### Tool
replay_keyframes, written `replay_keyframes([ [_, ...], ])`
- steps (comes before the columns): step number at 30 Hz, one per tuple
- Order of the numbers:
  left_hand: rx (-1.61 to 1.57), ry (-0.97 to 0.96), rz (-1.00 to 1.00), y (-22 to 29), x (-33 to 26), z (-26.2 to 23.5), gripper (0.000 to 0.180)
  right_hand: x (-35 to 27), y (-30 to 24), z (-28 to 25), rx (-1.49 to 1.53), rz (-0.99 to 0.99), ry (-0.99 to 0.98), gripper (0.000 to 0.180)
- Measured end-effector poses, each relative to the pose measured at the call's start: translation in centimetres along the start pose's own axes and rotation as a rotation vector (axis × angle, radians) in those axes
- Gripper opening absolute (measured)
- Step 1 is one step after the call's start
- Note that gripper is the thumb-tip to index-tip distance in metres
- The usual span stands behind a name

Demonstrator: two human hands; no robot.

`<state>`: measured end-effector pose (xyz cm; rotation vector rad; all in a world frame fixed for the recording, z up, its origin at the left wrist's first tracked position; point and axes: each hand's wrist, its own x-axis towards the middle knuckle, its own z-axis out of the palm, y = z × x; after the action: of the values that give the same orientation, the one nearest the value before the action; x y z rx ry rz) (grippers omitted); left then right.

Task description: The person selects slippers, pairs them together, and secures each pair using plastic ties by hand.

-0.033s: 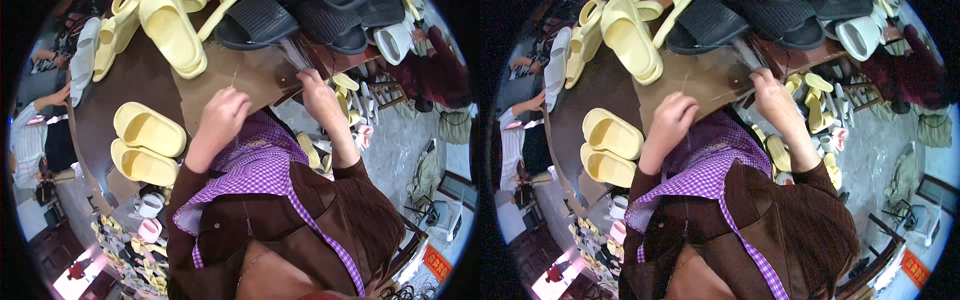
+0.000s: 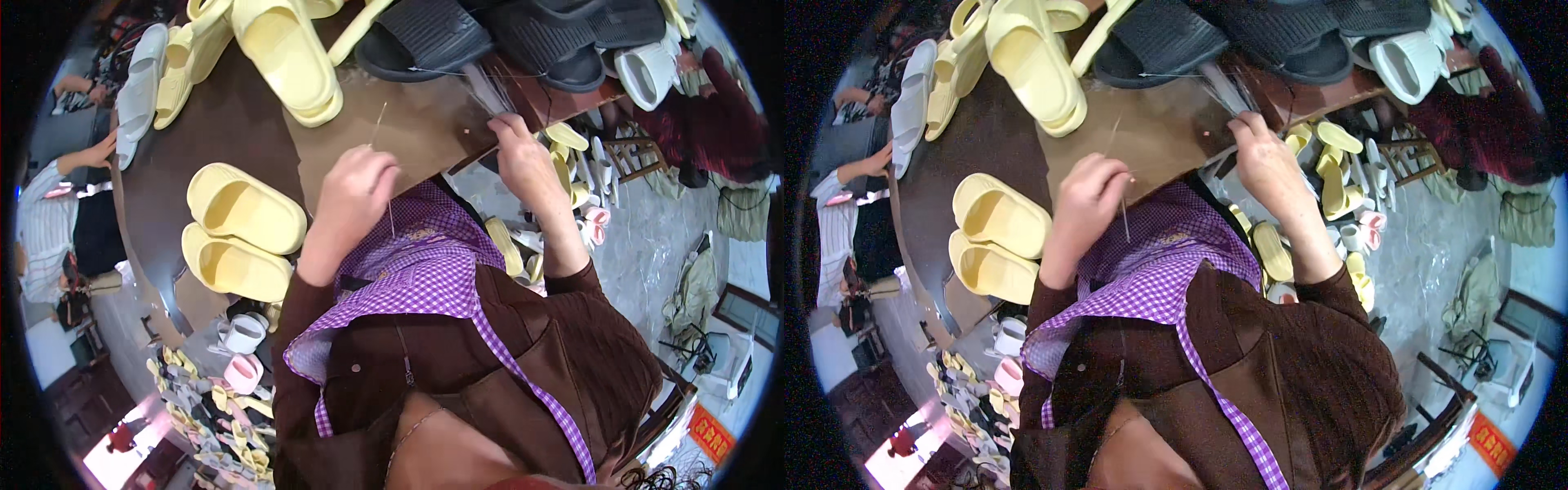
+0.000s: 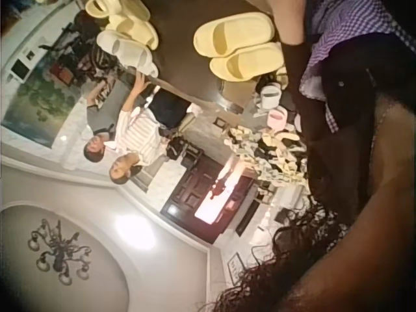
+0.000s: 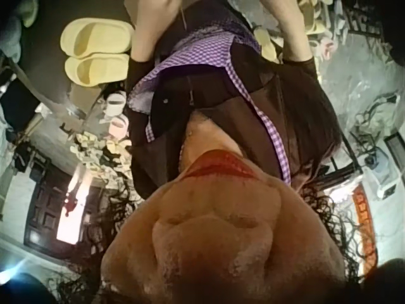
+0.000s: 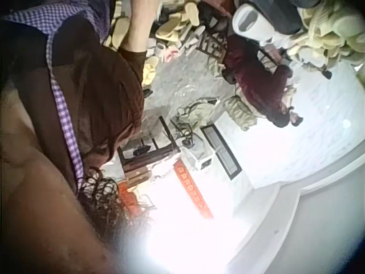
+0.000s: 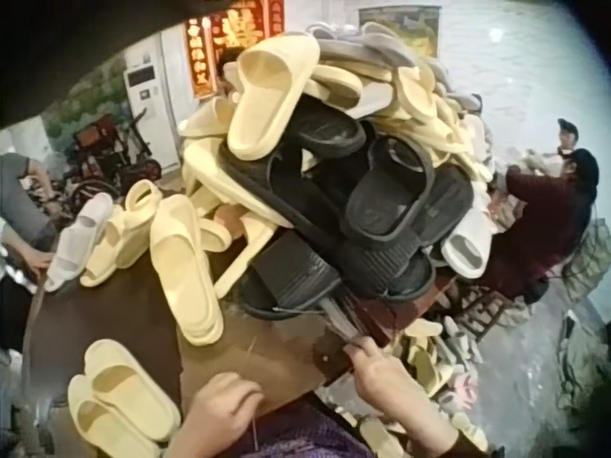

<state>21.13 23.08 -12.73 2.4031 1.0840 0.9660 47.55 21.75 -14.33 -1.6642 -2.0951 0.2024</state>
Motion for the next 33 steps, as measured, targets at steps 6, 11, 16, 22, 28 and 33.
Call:
replay_keyframes([
  [6,-0.606,0.459,-0.658,-2.0,-5.7,-6.0,0.006,0.5,0.0,0.5,-0.072,-0.020,0.003,0.034],
  [11,-1.078,0.728,-0.684,-4.3,-9.0,-7.4,0.007,1.2,-0.1,0.8,-0.066,-0.058,0.001,0.033],
  [16,-1.139,0.745,-0.735,-3.5,-8.8,-5.7,0.008,3.2,-3.3,1.5,0.132,-0.171,0.072,0.031],
  [22,-1.156,0.719,-0.714,-2.6,-8.0,-4.9,0.008,7.7,-8.1,5.2,0.157,-0.390,-0.017,0.037],
  [28,-1.055,0.766,-0.712,-2.5,-8.2,-5.2,0.008,11.5,-5.7,7.6,-0.075,-0.364,0.028,0.033],
  [33,-1.142,0.859,-0.747,-2.9,-9.0,-5.4,0.007,13.4,-3.3,8.9,-0.123,-0.255,0.017,0.027],
])
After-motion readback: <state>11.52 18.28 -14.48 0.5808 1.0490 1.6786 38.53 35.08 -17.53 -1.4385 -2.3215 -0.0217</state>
